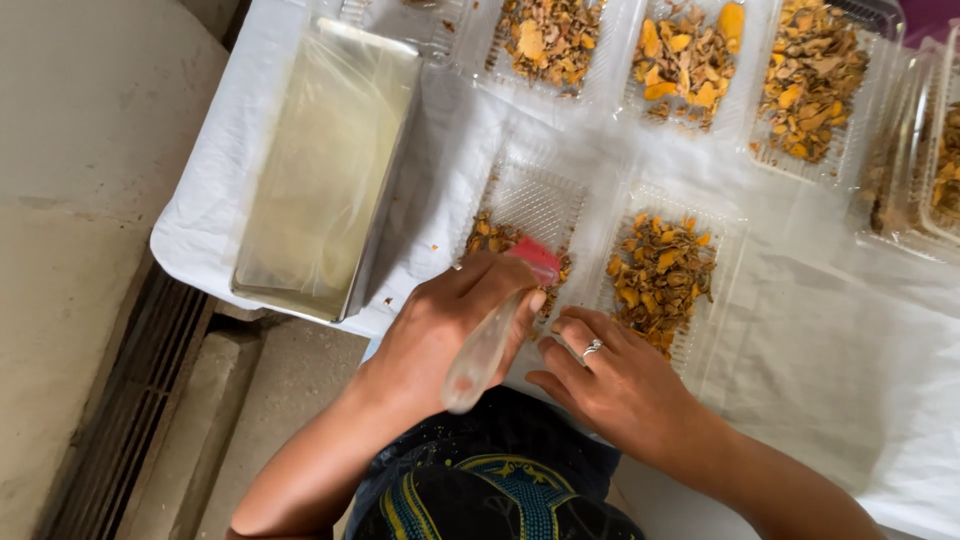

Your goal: Sorting dried tea leaves and packaging them into small plastic containers while using a brush to clean the workspace.

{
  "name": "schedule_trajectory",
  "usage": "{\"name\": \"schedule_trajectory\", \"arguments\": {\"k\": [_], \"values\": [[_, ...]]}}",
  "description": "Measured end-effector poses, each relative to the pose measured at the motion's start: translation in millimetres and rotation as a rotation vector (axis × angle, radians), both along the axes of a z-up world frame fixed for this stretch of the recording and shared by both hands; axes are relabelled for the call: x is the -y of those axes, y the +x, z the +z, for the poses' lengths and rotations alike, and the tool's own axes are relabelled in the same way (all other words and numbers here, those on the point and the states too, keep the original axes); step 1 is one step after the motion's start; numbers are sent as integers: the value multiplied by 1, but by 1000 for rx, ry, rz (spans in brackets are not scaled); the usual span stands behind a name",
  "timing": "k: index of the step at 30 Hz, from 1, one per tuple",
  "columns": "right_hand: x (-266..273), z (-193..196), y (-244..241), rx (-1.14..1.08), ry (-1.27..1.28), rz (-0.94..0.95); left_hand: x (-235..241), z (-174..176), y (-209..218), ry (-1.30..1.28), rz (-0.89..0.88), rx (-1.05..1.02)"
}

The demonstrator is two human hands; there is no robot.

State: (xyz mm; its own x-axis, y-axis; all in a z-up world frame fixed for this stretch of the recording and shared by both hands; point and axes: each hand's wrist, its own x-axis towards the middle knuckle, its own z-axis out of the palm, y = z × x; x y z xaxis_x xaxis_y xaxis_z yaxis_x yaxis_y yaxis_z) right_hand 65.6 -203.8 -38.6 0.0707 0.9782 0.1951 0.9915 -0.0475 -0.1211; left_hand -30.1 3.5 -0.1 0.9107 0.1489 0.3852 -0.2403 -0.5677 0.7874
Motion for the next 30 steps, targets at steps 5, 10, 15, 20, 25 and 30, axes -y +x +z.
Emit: {"name": "schedule_trajectory", "arguments": {"k": [5,10,15,20,25,30], "values": [[-4,4,0,20,10,-12,-15,-9,-1,169,176,146],[-10,6,-1,52,8,19,-4,-27,-15,273,155,105],[-13,10,-3,52,0,41,3,-18,-32,264,137,171],[-14,11,-4,54,0,18,2,-42,-26,351,231,126],[-12,9,-4,17,13,24,13,-22,-37,374,219,165],[-15,12,-3,31,11,12,7,-23,-42,455,283,152]]}}
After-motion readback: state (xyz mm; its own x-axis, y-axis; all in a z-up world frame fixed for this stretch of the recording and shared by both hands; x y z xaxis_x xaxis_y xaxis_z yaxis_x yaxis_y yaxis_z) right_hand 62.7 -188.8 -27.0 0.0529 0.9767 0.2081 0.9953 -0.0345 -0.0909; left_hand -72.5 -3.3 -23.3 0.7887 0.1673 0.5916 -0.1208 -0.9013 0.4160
